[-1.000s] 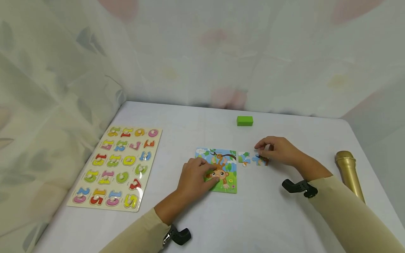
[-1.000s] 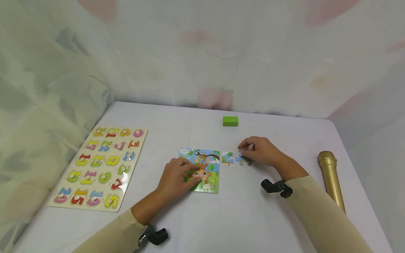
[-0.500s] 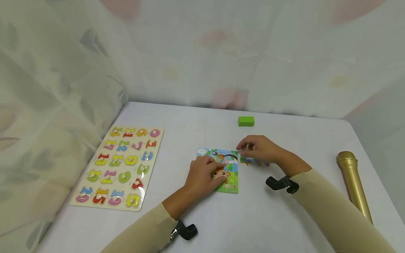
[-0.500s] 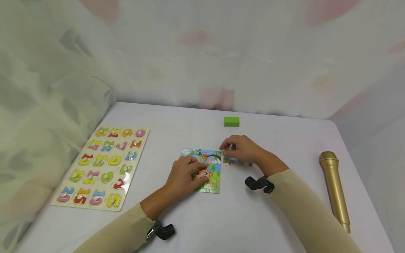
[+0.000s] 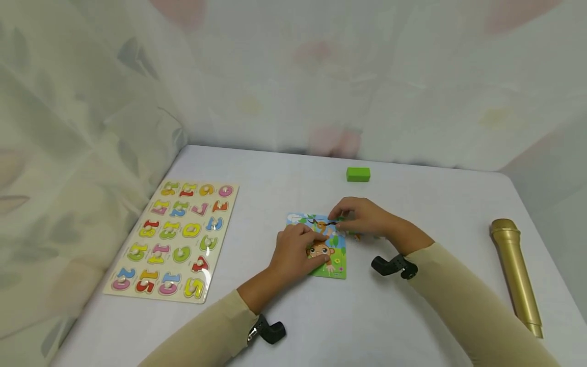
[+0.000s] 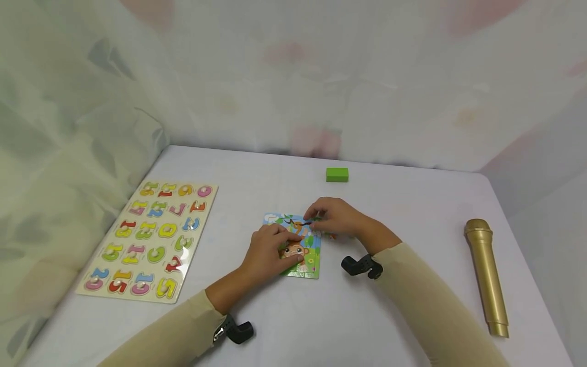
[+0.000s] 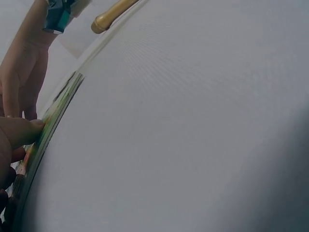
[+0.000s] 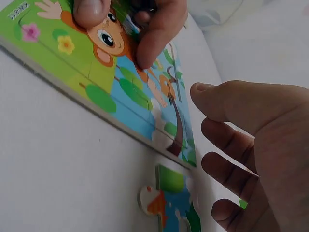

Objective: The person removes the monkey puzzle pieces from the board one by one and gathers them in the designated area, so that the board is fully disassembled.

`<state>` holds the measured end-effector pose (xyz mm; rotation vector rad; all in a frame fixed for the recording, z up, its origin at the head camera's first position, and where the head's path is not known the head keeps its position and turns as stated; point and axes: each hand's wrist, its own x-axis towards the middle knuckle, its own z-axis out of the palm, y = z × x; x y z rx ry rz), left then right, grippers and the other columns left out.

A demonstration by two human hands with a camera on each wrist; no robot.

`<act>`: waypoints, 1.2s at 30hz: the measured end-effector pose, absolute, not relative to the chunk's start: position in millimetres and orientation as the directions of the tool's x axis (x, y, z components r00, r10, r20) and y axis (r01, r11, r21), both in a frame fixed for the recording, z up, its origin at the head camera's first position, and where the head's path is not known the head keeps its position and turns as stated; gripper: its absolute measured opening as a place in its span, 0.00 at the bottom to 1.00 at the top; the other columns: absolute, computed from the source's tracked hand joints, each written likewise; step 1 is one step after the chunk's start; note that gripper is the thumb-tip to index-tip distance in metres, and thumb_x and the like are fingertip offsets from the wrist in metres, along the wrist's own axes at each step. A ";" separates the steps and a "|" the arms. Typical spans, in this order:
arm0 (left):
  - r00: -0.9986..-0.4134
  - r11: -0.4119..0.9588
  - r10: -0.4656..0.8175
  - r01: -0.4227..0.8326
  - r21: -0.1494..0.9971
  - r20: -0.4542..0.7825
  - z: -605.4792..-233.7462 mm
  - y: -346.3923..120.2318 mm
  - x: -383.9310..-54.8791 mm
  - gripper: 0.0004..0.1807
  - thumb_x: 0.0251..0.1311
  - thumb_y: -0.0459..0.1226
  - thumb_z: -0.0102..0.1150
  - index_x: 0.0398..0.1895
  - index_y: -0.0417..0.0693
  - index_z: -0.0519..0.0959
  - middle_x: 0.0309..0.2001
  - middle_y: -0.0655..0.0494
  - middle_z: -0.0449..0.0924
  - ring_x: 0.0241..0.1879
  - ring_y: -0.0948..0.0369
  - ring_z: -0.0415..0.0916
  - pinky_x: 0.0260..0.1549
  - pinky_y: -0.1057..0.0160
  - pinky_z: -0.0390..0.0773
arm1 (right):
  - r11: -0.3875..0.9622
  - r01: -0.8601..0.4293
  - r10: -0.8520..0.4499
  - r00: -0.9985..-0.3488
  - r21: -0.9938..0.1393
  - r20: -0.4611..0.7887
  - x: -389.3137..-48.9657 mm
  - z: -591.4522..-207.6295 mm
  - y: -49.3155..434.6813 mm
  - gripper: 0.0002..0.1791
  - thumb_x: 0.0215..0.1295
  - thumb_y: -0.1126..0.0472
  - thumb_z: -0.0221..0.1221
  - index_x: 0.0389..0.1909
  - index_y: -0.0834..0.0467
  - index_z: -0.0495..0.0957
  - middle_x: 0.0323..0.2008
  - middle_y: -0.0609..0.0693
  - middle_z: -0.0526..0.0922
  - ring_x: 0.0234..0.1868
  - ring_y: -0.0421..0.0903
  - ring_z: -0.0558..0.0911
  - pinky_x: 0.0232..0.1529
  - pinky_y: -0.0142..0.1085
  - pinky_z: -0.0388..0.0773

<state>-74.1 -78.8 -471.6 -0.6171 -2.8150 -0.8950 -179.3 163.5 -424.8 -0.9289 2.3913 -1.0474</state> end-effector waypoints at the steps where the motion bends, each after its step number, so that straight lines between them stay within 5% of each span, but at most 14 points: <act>1: -0.910 0.740 0.341 0.414 0.530 0.235 -472.0 -78.8 -73.8 0.25 0.56 0.53 0.81 0.57 0.61 0.90 0.46 0.60 0.80 0.47 0.56 0.73 0.43 0.53 0.67 | 0.499 -0.428 -0.704 -0.707 -0.754 -0.064 -179.1 -425.3 162.3 0.11 0.69 0.63 0.71 0.51 0.55 0.88 0.51 0.45 0.87 0.57 0.48 0.82 0.61 0.51 0.76; 36: -0.910 0.721 0.314 0.413 0.556 0.270 -474.8 -78.2 -73.2 0.25 0.54 0.53 0.82 0.55 0.60 0.90 0.46 0.62 0.81 0.49 0.57 0.73 0.44 0.54 0.65 | 0.520 -0.497 -0.752 -0.652 -0.695 -0.095 -182.3 -433.9 146.2 0.07 0.69 0.64 0.71 0.43 0.48 0.90 0.49 0.45 0.81 0.57 0.49 0.77 0.63 0.50 0.70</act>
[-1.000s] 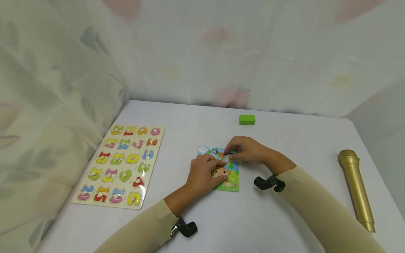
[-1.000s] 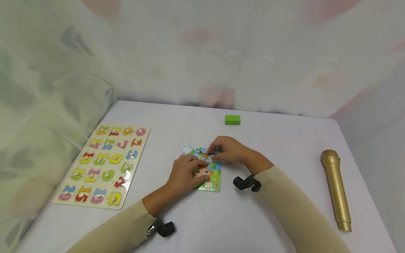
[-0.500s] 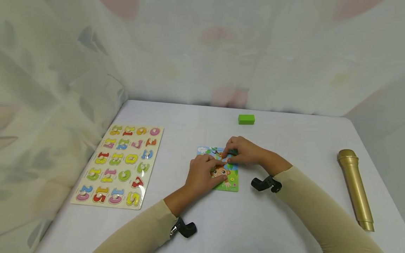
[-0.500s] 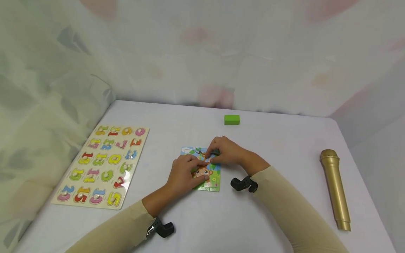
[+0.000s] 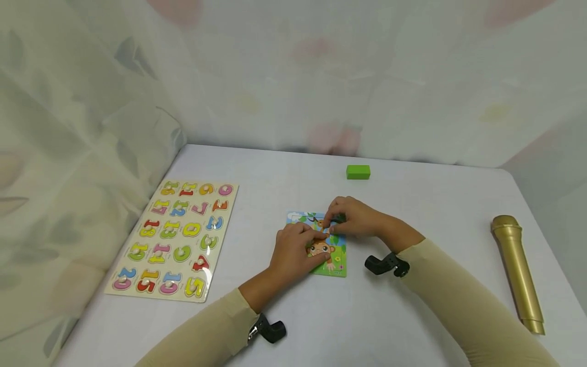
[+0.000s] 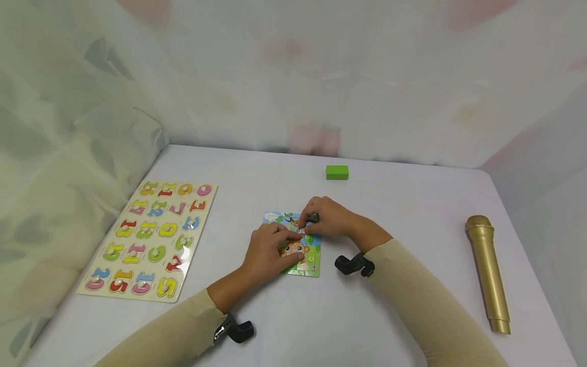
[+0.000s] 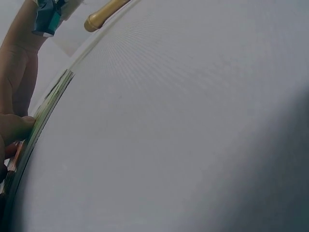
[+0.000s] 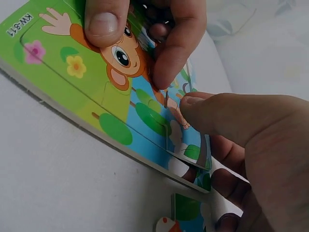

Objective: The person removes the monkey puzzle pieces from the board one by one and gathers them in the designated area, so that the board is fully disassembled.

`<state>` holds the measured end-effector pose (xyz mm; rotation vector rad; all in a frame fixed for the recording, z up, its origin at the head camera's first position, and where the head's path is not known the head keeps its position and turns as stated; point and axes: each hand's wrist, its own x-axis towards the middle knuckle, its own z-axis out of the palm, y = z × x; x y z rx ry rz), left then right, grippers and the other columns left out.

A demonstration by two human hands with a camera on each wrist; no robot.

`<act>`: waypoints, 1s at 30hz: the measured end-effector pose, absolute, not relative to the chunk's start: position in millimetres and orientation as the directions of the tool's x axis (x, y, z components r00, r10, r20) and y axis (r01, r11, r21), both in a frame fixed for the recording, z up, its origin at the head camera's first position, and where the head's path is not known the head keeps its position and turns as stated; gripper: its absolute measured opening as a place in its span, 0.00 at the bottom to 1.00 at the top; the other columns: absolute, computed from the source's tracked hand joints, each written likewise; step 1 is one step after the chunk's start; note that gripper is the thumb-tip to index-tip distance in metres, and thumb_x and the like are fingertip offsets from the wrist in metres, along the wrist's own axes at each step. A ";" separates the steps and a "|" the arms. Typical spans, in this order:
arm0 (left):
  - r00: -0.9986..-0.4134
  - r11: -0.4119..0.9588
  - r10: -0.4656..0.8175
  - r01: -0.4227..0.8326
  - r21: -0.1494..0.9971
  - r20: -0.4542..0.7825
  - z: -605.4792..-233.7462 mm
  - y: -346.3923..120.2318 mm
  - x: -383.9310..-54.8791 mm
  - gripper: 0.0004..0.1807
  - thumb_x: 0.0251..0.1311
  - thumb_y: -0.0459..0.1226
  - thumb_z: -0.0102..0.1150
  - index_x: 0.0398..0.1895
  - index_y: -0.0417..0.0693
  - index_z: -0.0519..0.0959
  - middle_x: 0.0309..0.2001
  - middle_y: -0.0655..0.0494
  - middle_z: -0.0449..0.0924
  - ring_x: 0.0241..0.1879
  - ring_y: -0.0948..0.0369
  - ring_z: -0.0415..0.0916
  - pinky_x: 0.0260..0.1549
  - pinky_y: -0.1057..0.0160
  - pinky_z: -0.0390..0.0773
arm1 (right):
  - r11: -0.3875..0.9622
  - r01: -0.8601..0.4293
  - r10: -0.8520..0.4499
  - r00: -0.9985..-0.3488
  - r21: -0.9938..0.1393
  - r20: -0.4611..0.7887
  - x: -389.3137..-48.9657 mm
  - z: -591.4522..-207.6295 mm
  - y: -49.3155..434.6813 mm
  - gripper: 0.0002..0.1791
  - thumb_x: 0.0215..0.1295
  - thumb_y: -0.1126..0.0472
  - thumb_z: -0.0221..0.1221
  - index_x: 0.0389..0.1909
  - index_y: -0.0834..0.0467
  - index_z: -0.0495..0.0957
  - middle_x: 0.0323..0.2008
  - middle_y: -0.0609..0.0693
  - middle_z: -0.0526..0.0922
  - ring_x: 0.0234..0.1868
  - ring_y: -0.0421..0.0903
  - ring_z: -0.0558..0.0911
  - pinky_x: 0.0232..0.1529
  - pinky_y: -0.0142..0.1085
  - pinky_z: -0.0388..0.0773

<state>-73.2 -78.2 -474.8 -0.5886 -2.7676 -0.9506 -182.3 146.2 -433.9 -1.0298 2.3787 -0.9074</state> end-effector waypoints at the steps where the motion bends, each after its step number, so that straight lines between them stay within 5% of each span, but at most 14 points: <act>1: -0.911 0.721 0.312 0.411 0.557 0.268 -474.4 -77.9 -73.3 0.25 0.54 0.53 0.82 0.55 0.60 0.90 0.46 0.62 0.81 0.49 0.57 0.73 0.44 0.54 0.66 | 0.517 -0.492 -0.751 -0.653 -0.700 -0.096 -182.2 -433.0 146.4 0.07 0.68 0.64 0.71 0.43 0.49 0.90 0.49 0.45 0.82 0.57 0.49 0.77 0.63 0.51 0.70; 7: -0.913 0.723 0.307 0.408 0.558 0.270 -471.9 -77.5 -72.0 0.25 0.54 0.52 0.83 0.56 0.60 0.90 0.46 0.62 0.81 0.48 0.58 0.74 0.44 0.53 0.66 | 0.536 -0.434 -0.724 -0.678 -0.724 -0.130 -181.5 -431.1 147.2 0.08 0.71 0.65 0.68 0.45 0.49 0.88 0.50 0.45 0.83 0.54 0.46 0.79 0.61 0.48 0.74; 13: -0.914 0.731 0.306 0.404 0.550 0.265 -473.5 -77.7 -72.4 0.25 0.54 0.54 0.82 0.56 0.63 0.90 0.46 0.64 0.80 0.48 0.59 0.73 0.43 0.54 0.66 | 0.578 -0.295 -0.647 -0.734 -0.761 -0.207 -180.7 -428.0 146.8 0.10 0.75 0.63 0.65 0.53 0.50 0.80 0.46 0.48 0.83 0.34 0.46 0.79 0.33 0.40 0.78; 30: -0.920 0.739 0.305 0.391 0.548 0.246 -476.1 -77.9 -73.3 0.25 0.55 0.55 0.81 0.56 0.63 0.90 0.46 0.64 0.80 0.49 0.58 0.73 0.43 0.55 0.65 | 0.558 -0.319 -0.639 -0.754 -0.766 -0.152 -179.6 -424.7 148.7 0.12 0.74 0.65 0.64 0.53 0.51 0.83 0.43 0.47 0.84 0.40 0.47 0.78 0.41 0.41 0.77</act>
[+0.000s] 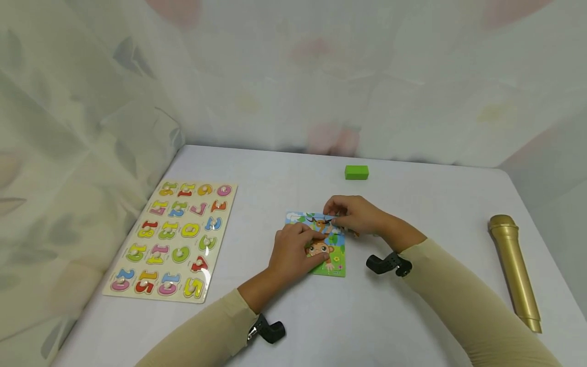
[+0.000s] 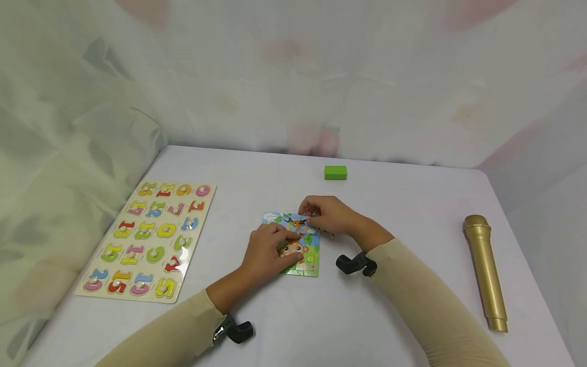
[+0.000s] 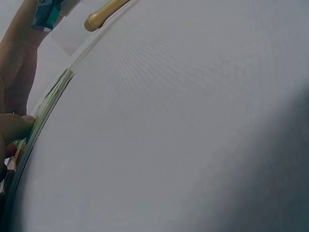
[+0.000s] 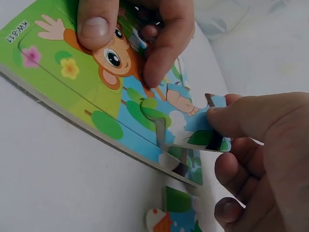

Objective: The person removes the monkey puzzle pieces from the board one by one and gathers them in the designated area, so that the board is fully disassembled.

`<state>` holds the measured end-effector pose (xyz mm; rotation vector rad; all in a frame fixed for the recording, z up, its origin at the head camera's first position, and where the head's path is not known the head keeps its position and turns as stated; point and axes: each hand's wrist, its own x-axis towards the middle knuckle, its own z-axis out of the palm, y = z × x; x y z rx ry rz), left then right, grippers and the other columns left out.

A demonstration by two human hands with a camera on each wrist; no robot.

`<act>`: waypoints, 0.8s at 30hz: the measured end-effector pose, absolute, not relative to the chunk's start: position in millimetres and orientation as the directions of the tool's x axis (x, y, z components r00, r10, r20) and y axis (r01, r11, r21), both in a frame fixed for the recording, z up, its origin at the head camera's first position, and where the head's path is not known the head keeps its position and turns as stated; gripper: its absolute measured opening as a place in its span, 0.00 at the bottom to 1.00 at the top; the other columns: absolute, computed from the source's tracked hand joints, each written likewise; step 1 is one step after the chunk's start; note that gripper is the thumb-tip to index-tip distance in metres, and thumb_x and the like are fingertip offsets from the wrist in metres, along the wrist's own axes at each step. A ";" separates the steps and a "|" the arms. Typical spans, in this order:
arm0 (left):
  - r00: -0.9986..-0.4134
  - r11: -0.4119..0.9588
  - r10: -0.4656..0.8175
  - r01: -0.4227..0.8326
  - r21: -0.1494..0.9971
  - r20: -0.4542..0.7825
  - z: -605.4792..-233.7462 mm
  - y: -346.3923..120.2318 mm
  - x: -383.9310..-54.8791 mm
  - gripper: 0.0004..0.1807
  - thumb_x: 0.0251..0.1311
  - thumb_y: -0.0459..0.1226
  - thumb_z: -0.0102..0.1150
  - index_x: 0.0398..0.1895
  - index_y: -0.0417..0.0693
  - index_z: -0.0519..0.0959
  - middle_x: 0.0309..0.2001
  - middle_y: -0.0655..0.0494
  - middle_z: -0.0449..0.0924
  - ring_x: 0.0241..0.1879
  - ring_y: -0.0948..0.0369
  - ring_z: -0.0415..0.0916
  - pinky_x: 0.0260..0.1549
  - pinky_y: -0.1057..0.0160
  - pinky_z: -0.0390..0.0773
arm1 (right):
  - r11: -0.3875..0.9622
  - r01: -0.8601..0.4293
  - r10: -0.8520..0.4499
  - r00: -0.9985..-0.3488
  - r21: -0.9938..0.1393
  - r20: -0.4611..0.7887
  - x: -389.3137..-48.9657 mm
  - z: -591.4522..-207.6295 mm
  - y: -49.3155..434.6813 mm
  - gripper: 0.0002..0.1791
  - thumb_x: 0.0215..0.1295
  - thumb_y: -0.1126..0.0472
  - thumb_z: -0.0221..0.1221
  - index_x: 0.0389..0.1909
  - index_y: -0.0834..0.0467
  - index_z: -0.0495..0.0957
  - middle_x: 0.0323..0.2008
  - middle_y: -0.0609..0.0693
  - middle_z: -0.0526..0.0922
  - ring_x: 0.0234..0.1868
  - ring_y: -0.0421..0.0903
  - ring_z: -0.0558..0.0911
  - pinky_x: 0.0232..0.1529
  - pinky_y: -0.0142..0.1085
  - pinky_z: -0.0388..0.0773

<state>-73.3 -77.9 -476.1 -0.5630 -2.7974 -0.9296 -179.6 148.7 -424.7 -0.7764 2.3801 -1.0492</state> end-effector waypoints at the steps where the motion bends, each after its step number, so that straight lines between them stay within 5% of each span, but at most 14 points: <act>1: -0.921 0.740 0.306 0.390 0.548 0.242 -476.2 -78.1 -73.4 0.25 0.55 0.55 0.81 0.56 0.63 0.90 0.46 0.64 0.80 0.49 0.58 0.73 0.44 0.55 0.65 | 0.559 -0.324 -0.638 -0.756 -0.763 -0.146 -180.2 -424.6 149.2 0.12 0.74 0.65 0.65 0.53 0.51 0.83 0.42 0.46 0.84 0.39 0.46 0.78 0.41 0.41 0.77; 12: -0.914 0.735 0.304 0.404 0.545 0.268 -476.4 -77.6 -73.8 0.25 0.54 0.54 0.82 0.55 0.63 0.90 0.45 0.65 0.80 0.47 0.59 0.73 0.43 0.55 0.66 | 0.580 -0.302 -0.630 -0.755 -0.756 -0.182 -179.9 -413.4 156.7 0.07 0.76 0.63 0.63 0.50 0.54 0.87 0.41 0.43 0.88 0.44 0.45 0.82 0.50 0.44 0.78; 24: -0.920 0.743 0.296 0.390 0.544 0.255 -475.2 -77.4 -72.6 0.24 0.53 0.54 0.82 0.54 0.62 0.90 0.45 0.65 0.81 0.48 0.58 0.74 0.47 0.52 0.69 | 0.634 -0.259 -0.573 -0.791 -0.729 -0.217 -176.7 -399.8 187.5 0.07 0.76 0.62 0.62 0.48 0.53 0.87 0.43 0.43 0.89 0.44 0.47 0.80 0.48 0.45 0.76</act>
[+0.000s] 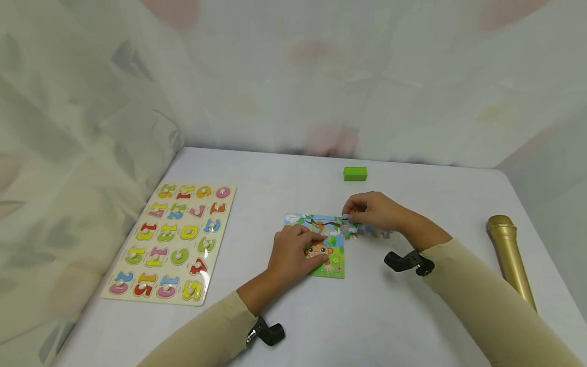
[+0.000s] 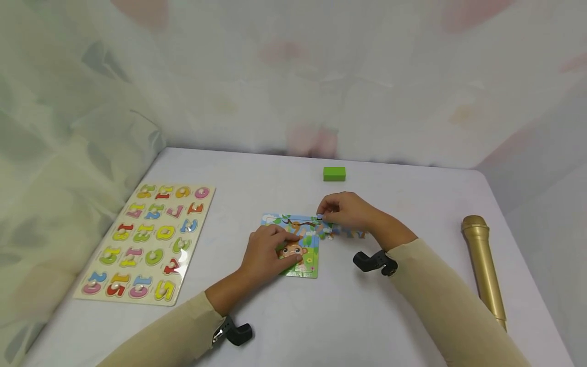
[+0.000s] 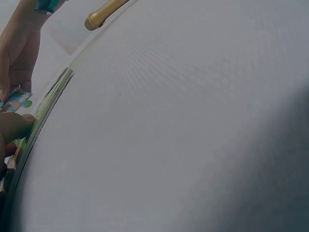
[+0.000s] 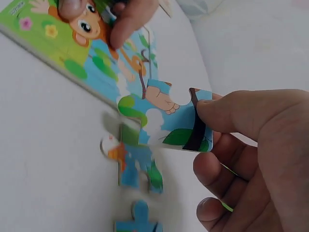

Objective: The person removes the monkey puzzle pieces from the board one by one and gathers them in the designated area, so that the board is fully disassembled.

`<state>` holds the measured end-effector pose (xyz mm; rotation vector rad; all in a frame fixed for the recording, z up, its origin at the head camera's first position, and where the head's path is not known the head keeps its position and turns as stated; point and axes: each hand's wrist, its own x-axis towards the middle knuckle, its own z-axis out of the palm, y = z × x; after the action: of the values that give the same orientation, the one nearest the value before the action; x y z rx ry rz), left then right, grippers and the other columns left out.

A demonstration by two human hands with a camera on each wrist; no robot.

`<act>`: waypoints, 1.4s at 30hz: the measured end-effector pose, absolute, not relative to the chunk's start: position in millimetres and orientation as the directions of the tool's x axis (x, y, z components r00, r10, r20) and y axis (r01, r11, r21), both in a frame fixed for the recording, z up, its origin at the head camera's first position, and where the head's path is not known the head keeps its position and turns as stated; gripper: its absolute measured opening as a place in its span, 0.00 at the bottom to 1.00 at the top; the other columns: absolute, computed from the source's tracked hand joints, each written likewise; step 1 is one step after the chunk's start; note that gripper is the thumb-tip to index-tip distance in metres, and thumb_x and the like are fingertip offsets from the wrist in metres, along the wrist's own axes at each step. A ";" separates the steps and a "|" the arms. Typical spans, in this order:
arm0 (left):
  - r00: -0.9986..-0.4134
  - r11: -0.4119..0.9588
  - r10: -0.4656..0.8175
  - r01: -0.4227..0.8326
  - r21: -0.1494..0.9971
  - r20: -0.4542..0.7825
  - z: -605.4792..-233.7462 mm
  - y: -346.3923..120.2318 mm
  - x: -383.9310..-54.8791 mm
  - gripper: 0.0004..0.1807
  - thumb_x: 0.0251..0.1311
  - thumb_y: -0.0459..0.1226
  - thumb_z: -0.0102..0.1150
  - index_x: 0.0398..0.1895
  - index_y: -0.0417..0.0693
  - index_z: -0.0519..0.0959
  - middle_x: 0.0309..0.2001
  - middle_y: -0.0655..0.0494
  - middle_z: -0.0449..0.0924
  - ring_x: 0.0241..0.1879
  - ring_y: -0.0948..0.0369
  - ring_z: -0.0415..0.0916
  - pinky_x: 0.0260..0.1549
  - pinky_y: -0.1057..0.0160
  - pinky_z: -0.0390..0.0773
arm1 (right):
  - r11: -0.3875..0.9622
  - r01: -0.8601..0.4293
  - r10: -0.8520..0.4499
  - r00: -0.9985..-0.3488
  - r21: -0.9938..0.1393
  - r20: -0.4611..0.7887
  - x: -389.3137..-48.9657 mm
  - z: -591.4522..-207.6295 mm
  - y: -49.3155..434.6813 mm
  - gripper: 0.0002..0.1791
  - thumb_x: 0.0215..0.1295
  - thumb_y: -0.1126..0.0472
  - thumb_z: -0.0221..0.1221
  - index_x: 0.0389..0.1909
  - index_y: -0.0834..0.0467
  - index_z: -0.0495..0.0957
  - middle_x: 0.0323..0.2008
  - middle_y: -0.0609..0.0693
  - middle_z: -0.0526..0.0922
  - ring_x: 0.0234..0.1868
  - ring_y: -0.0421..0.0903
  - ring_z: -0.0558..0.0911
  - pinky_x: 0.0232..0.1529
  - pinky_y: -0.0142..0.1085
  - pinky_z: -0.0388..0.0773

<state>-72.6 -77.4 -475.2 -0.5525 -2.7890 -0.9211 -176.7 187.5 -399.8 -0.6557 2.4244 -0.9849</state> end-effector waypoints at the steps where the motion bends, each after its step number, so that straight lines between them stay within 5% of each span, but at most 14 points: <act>1: -0.922 0.744 0.295 0.387 0.545 0.253 -475.4 -77.5 -72.5 0.24 0.53 0.54 0.82 0.54 0.62 0.90 0.45 0.64 0.81 0.48 0.58 0.74 0.48 0.52 0.69 | 0.639 -0.245 -0.564 -0.794 -0.729 -0.227 -176.0 -399.5 190.3 0.07 0.76 0.62 0.62 0.48 0.53 0.87 0.43 0.44 0.88 0.44 0.47 0.80 0.48 0.45 0.76; 9: -0.924 0.740 0.296 0.383 0.553 0.243 -475.8 -77.2 -72.1 0.25 0.54 0.55 0.82 0.54 0.62 0.90 0.45 0.64 0.81 0.49 0.57 0.74 0.49 0.52 0.69 | 0.641 -0.171 -0.528 -0.806 -0.748 -0.267 -170.6 -395.5 214.0 0.07 0.76 0.61 0.62 0.48 0.54 0.87 0.43 0.48 0.87 0.41 0.49 0.78 0.41 0.43 0.77; 29: -0.927 0.746 0.289 0.374 0.551 0.238 -477.7 -76.8 -71.2 0.25 0.53 0.54 0.82 0.54 0.63 0.90 0.45 0.65 0.81 0.48 0.58 0.74 0.48 0.53 0.68 | 0.680 -0.131 -0.489 -0.814 -0.721 -0.313 -160.5 -398.0 263.8 0.08 0.76 0.62 0.62 0.49 0.55 0.88 0.47 0.47 0.88 0.52 0.50 0.79 0.54 0.43 0.76; 42: -0.928 0.748 0.286 0.372 0.550 0.238 -476.5 -77.1 -71.7 0.24 0.54 0.54 0.82 0.54 0.63 0.90 0.45 0.65 0.81 0.49 0.58 0.74 0.48 0.52 0.68 | 0.702 -0.148 -0.467 -0.834 -0.696 -0.293 -156.5 -398.8 296.3 0.07 0.76 0.63 0.62 0.49 0.54 0.88 0.46 0.46 0.88 0.51 0.49 0.79 0.51 0.36 0.76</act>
<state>-71.7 -77.1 -476.5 -0.5313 -2.8064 -0.9282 -156.5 296.3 -398.8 -0.4734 2.4564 -0.9498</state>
